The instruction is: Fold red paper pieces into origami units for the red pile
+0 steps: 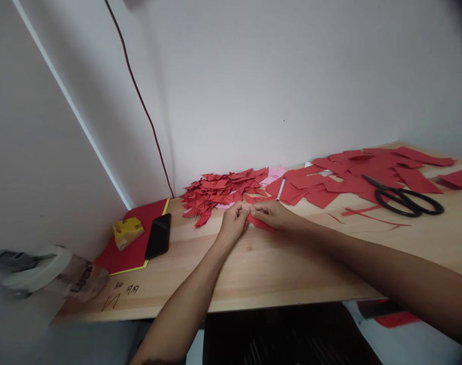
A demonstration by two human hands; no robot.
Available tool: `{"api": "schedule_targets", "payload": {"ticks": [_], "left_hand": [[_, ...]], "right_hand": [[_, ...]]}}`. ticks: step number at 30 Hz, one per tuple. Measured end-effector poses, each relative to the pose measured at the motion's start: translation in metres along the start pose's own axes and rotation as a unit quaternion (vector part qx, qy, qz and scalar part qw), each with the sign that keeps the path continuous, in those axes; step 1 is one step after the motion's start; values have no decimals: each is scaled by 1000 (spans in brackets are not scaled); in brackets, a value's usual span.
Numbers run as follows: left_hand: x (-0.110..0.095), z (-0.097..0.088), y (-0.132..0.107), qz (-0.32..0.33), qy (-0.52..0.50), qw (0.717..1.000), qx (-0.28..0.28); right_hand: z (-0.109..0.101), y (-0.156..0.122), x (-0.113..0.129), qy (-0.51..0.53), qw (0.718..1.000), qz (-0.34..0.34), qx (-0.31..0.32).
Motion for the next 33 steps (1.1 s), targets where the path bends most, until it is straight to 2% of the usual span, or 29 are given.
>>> {"api": "schedule_targets", "payload": {"ticks": [4,12,18,25,30,33], "left_hand": [[-2,5,-1,2,-44,999,31],[2,-4,1,18,-26,999,5],[4,0,-1,14,-16,1000,7],[-9,3,-4,27,-21,999,19],[-10,2,-5,37,7,999,26],[-7,4,-5,28,-15,999,33]], "right_hand": [[-5,-1,-1,-1,1000,10,-23],[-5,0,3,-2,1000,11,-21],[-6,-1,7,-12,999,1,-29],[-18,-2,10,-17,997,2,-74],[-12,-1,5,-7,998,8,-66],[-13,-2,4,0,997,9,-75]]}}
Point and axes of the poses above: each hand's wrist, its own y-axis towards the middle knuckle, its own z-axis out of the palm, x = y × z, the point moved 8 cm from there along y, towards the middle knuckle, and after that the axes turned 2 degrees about -z, right-handed, at the moved point
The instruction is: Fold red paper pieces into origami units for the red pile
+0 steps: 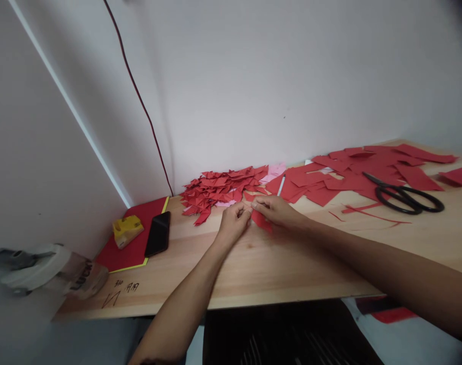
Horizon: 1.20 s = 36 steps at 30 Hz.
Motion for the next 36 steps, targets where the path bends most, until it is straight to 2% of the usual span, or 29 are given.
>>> {"api": "schedule_targets", "payload": {"ticks": [5,9,15,18,23,29,36], "left_hand": [[1,4,1,-8,-66,998,6],[2,10,0,-18,-75,997,22],[-3,-10,0,9,-23,997,-75],[-4,-20,1,17,-20,995,-97],[0,-20,5,10,-18,998,-61],[2,-7,6,0,-27,1000,4],[-8,-5,3,19,-22,1000,8]], "right_hand": [[-7,-1,-2,12,999,13,-36],[-9,-1,-8,25,998,32,-51],[-3,2,-9,58,998,34,1],[2,2,-7,74,996,29,33],[5,1,-8,73,996,26,51],[4,0,-5,44,998,13,52],[10,-4,3,33,996,6,79]]}}
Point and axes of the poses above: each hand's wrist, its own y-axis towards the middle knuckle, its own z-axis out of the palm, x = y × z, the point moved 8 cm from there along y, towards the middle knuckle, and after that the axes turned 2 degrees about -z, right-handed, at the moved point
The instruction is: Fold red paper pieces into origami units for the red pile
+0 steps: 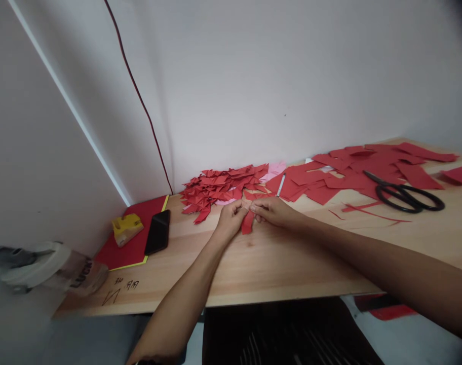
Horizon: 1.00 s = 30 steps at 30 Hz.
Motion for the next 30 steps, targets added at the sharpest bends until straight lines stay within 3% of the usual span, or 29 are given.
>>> {"api": "schedule_targets", "payload": {"ticks": [16,30], "left_hand": [[1,-7,-1,7,67,996,-51],[5,-1,2,23,126,992,7]], "right_hand": [[6,1,-3,33,999,2,34],[6,1,-7,-57,998,-27,17]]}}
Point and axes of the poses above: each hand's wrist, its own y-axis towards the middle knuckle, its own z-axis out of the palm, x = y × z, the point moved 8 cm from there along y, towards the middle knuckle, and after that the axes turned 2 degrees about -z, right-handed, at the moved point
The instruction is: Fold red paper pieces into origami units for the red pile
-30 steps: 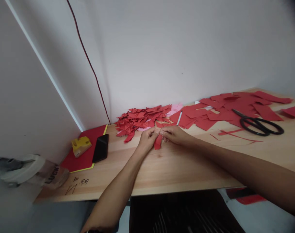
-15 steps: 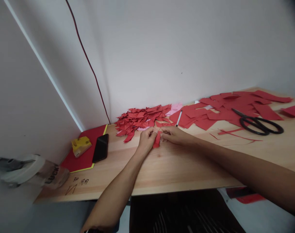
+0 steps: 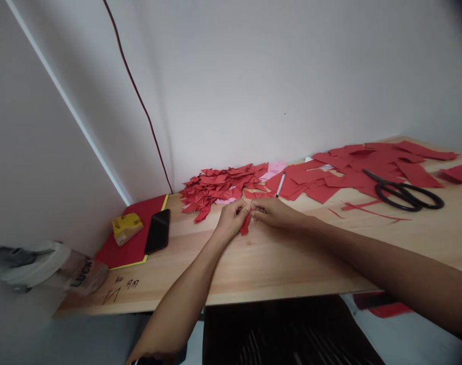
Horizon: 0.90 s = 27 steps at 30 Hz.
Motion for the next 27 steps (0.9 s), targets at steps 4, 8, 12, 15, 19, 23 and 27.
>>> {"api": "schedule_targets", "payload": {"ticks": [4,8,12,15,19,23,27], "left_hand": [[-3,2,0,8,15,1000,21],[-5,1,0,3,7,999,33],[-3,1,0,-9,-25,999,42],[1,1,0,-22,-51,998,33],[8,0,2,-35,-83,996,24],[12,-2,2,-40,-89,995,17],[13,-3,1,-46,-91,995,16]], "right_hand": [[0,1,0,-22,1000,-4,20],[2,1,-1,-22,999,-1,41],[0,0,-1,-12,999,13,43],[-5,0,1,-12,999,26,24],[-13,-1,4,-12,999,39,-3],[-12,-2,3,-8,999,50,-10],[-10,0,1,-7,999,39,-12]]}}
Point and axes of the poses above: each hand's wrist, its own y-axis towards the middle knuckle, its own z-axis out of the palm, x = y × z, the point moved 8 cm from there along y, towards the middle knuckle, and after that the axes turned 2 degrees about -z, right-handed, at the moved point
